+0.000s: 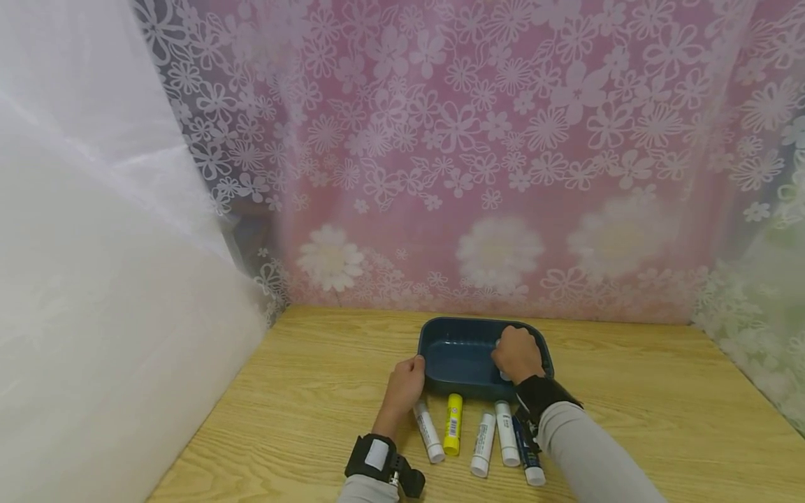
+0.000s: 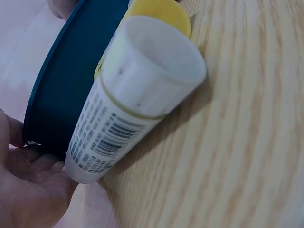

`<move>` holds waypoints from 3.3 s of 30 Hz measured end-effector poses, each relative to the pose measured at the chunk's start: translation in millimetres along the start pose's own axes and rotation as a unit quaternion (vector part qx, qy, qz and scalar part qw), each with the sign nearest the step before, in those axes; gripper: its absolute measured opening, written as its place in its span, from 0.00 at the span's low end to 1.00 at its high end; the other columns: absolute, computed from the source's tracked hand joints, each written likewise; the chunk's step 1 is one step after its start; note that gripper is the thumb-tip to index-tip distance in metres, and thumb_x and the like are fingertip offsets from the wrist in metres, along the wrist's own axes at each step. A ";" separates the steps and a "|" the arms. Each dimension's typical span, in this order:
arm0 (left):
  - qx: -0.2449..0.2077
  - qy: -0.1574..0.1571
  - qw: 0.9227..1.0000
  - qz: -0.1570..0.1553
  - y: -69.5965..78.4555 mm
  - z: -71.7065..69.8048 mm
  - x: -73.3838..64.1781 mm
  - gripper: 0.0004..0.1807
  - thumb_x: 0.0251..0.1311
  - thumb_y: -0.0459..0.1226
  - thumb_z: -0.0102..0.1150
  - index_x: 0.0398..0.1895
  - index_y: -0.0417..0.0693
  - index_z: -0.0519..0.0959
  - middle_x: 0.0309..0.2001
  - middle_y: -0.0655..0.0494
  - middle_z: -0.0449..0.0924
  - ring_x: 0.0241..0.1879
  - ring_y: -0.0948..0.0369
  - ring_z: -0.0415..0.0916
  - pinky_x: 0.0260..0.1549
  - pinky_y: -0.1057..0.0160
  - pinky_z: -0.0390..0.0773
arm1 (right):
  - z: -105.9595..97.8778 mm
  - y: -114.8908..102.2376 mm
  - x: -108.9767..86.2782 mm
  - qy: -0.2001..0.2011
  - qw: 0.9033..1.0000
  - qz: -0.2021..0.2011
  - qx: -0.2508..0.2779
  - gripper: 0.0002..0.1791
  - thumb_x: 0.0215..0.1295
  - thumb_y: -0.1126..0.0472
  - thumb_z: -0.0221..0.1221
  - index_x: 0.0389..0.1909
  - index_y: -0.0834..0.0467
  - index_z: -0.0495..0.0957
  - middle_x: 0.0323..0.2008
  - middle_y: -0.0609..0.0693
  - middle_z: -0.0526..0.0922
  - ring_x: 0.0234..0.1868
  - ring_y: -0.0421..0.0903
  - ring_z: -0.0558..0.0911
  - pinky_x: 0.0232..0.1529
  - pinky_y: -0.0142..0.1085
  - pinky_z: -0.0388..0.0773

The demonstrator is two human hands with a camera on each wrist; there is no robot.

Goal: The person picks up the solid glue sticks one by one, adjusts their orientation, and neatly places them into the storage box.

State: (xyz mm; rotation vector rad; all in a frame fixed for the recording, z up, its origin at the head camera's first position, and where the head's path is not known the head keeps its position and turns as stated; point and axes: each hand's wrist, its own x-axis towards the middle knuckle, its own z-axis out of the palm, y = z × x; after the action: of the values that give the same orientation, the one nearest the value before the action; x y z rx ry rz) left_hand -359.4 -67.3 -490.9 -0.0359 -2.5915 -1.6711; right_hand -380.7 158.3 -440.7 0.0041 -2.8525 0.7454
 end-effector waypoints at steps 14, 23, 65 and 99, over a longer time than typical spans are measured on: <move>-0.005 0.001 1.000 -0.008 1.7 0.0 -0.6 0.23 0.79 0.45 0.41 0.50 0.42 0.84 0.53 0.46 0.83 0.54 0.52 0.78 0.54 0.46 0.76 | 1.0 1.2 0.6 0.002 0.999 -0.007 -0.033 0.05 0.60 0.70 0.62 0.29 0.70 0.79 0.19 0.57 0.77 0.18 0.51 0.77 0.19 0.41 0.72; -0.002 0.005 1.000 -0.010 2.6 -0.4 -0.3 0.22 0.79 0.45 0.42 0.45 0.42 0.84 0.48 0.48 0.83 0.49 0.55 0.77 0.49 0.50 0.76 | 3.8 1.8 2.5 -0.002 0.999 -0.003 -0.049 0.06 0.61 0.68 0.64 0.29 0.69 0.80 0.20 0.57 0.78 0.21 0.53 0.79 0.21 0.43 0.75; 0.005 0.010 1.000 -0.006 1.3 0.6 0.0 0.22 0.79 0.45 0.42 0.47 0.42 0.85 0.49 0.47 0.84 0.51 0.53 0.78 0.51 0.47 0.77 | 18.4 9.9 6.9 -0.015 0.996 -0.053 -0.063 0.04 0.63 0.74 0.58 0.28 0.68 0.78 0.17 0.55 0.74 0.17 0.49 0.75 0.20 0.39 0.69; -0.003 -0.002 1.000 -0.010 1.6 -0.8 -0.2 0.24 0.79 0.46 0.40 0.57 0.42 0.83 0.55 0.46 0.83 0.54 0.53 0.78 0.54 0.47 0.76 | 9.7 7.5 0.6 -0.010 0.998 -0.053 -0.042 0.11 0.65 0.67 0.63 0.23 0.66 0.77 0.17 0.55 0.74 0.19 0.50 0.78 0.24 0.43 0.75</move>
State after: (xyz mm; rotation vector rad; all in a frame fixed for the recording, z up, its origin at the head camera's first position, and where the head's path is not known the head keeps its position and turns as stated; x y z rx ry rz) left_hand -359.1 -67.4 -489.1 -0.0135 -2.5982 -1.6864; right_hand -383.5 160.2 -452.5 0.1519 -2.8738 0.6080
